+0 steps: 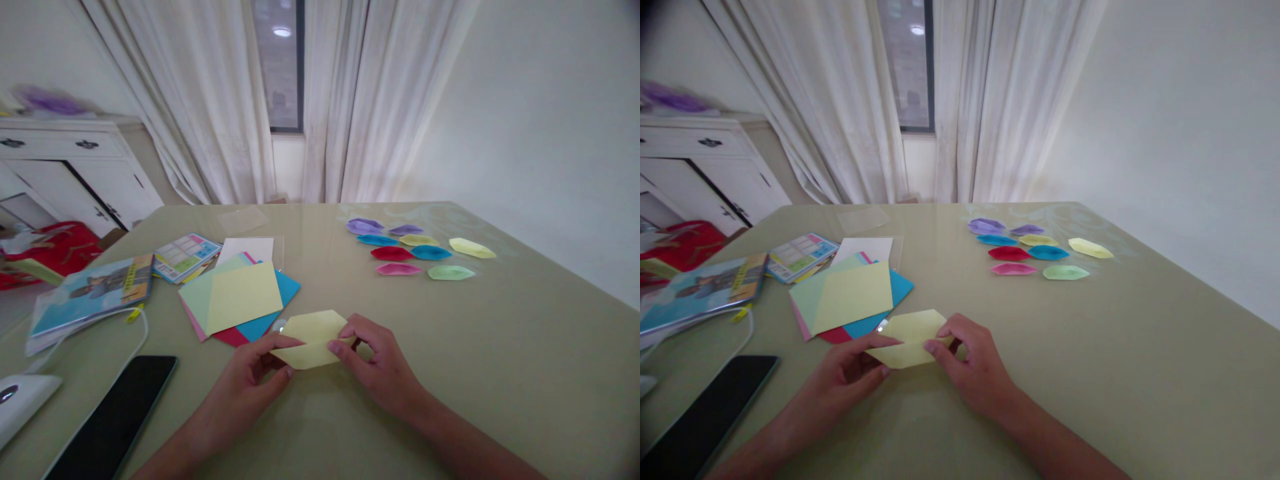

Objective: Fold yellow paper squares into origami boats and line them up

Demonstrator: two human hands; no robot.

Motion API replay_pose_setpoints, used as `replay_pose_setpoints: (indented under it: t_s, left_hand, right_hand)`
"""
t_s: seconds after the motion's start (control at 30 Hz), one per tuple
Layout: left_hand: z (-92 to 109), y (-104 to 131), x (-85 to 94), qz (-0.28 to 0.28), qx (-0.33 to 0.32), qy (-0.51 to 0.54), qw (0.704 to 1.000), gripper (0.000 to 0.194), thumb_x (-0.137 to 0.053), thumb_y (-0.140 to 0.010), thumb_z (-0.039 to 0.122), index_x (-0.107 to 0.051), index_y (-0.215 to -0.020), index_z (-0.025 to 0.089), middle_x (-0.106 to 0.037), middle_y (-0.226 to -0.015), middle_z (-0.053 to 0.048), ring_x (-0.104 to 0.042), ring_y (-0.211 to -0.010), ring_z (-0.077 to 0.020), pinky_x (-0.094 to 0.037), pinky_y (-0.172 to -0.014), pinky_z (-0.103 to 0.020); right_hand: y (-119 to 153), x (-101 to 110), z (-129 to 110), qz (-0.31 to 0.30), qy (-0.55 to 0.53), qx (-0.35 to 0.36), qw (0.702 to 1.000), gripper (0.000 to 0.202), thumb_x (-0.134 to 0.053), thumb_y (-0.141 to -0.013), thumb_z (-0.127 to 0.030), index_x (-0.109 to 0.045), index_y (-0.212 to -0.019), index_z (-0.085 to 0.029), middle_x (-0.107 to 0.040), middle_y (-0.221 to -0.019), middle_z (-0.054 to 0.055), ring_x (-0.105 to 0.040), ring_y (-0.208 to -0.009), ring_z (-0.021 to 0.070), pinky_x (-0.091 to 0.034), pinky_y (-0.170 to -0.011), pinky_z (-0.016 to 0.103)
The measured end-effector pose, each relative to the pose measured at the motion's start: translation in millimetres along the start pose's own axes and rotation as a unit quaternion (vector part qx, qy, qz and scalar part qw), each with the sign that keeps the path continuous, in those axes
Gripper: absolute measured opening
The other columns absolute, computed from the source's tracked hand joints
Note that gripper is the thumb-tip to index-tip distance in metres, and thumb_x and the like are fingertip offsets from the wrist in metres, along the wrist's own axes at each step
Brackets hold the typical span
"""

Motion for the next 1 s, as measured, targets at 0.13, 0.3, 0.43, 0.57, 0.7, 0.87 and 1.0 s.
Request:
replay_pose_setpoints:
  t_s: [0.13, 0.3, 0.43, 0.57, 0.7, 0.87, 1.0]
  left_hand:
    - [6.0, 2.7, 1.1, 0.011, -0.001, 0.001, 1.000, 0.024, -0.073, -0.090, 0.031, -0.079, -0.113, 0.029, -0.081, -0.107, -0.005, -0.076, -0.100, -0.0255, -0.062, -0.087, -0.032]
    - [1.1, 6.1, 4.2, 0.036, 0.046, 0.005, 0.998, 0.031, -0.070, -0.092, 0.046, -0.076, -0.116, 0.026, -0.081, -0.106, -0.005, -0.076, -0.090, -0.0242, -0.061, -0.076, -0.030]
    - [-3.5, 0.2, 7.5, 0.062, 0.058, -0.035, 0.996, 0.028, -0.075, -0.090, 0.050, -0.078, -0.098, 0.023, -0.081, -0.090, -0.003, -0.074, -0.080, -0.0220, -0.057, -0.068, -0.026]
    - [0.2, -4.4, 12.8, 0.088, 0.032, -0.091, 0.992, 0.025, -0.074, -0.090, 0.046, -0.081, -0.088, 0.022, -0.081, -0.085, -0.003, -0.074, -0.081, -0.0214, -0.055, -0.071, -0.025]
    - [0.9, -4.2, 14.4, 0.086, 0.021, -0.139, 0.986, 0.025, -0.071, -0.092, 0.045, -0.082, -0.088, 0.023, -0.082, -0.087, -0.002, -0.075, -0.082, -0.0216, -0.057, -0.075, -0.027]
    - [-7.5, -4.2, 16.0, 0.091, 0.009, -0.168, 0.982, 0.020, -0.075, -0.089, 0.041, -0.080, -0.097, 0.024, -0.084, -0.096, -0.003, -0.079, -0.088, -0.0244, -0.061, -0.083, -0.034]
    - [-9.5, -4.7, 18.0, 0.086, -0.022, -0.227, 0.970, 0.012, -0.069, -0.092, 0.033, -0.078, -0.092, 0.025, -0.082, -0.093, -0.002, -0.077, -0.087, -0.0228, -0.059, -0.080, -0.032]
  right_hand:
    - [0.8, -1.3, 1.2, -0.003, -0.005, -0.002, 1.000, 0.028, -0.070, -0.098, -0.035, -0.062, -0.075, -0.021, -0.063, -0.075, 0.000, -0.059, -0.069, 0.0156, -0.043, -0.061, 0.026]
    - [0.1, -1.3, 1.2, -0.004, -0.003, -0.002, 1.000, 0.026, -0.072, -0.098, -0.033, -0.065, -0.076, -0.020, -0.065, -0.077, 0.001, -0.061, -0.070, 0.0159, -0.044, -0.064, 0.026]
    - [-0.6, -1.8, 0.0, -0.006, -0.012, 0.019, 1.000, 0.023, -0.074, -0.097, -0.030, -0.069, -0.078, -0.019, -0.066, -0.076, 0.000, -0.060, -0.069, 0.0151, -0.045, -0.065, 0.025]
    - [-0.4, -2.8, 0.6, -0.015, -0.014, 0.026, 0.999, 0.015, -0.074, -0.098, -0.027, -0.073, -0.086, -0.019, -0.068, -0.078, 0.001, -0.062, -0.070, 0.0150, -0.045, -0.064, 0.025]
    - [-0.9, -1.7, 2.0, -0.013, -0.016, 0.019, 1.000, 0.017, -0.076, -0.097, -0.024, -0.074, -0.081, -0.019, -0.070, -0.078, 0.000, -0.064, -0.073, 0.0151, -0.046, -0.069, 0.025]
    - [-1.7, -0.9, 4.6, -0.002, -0.018, 0.005, 1.000, 0.015, -0.078, -0.095, -0.020, -0.076, -0.080, -0.020, -0.073, -0.079, 0.000, -0.067, -0.075, 0.0156, -0.047, -0.072, 0.025]
    - [-1.9, -2.0, 3.9, -0.009, -0.017, 0.006, 1.000, 0.015, -0.079, -0.094, -0.019, -0.076, -0.080, -0.020, -0.073, -0.078, 0.000, -0.066, -0.073, 0.0152, -0.047, -0.071, 0.025]
Point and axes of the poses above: each hand's wrist, its own y-axis away from the middle knuckle, its own x-axis out of the back of the hand, z = x × y, the point moved 3 cm from there along -y, towards the middle knuckle
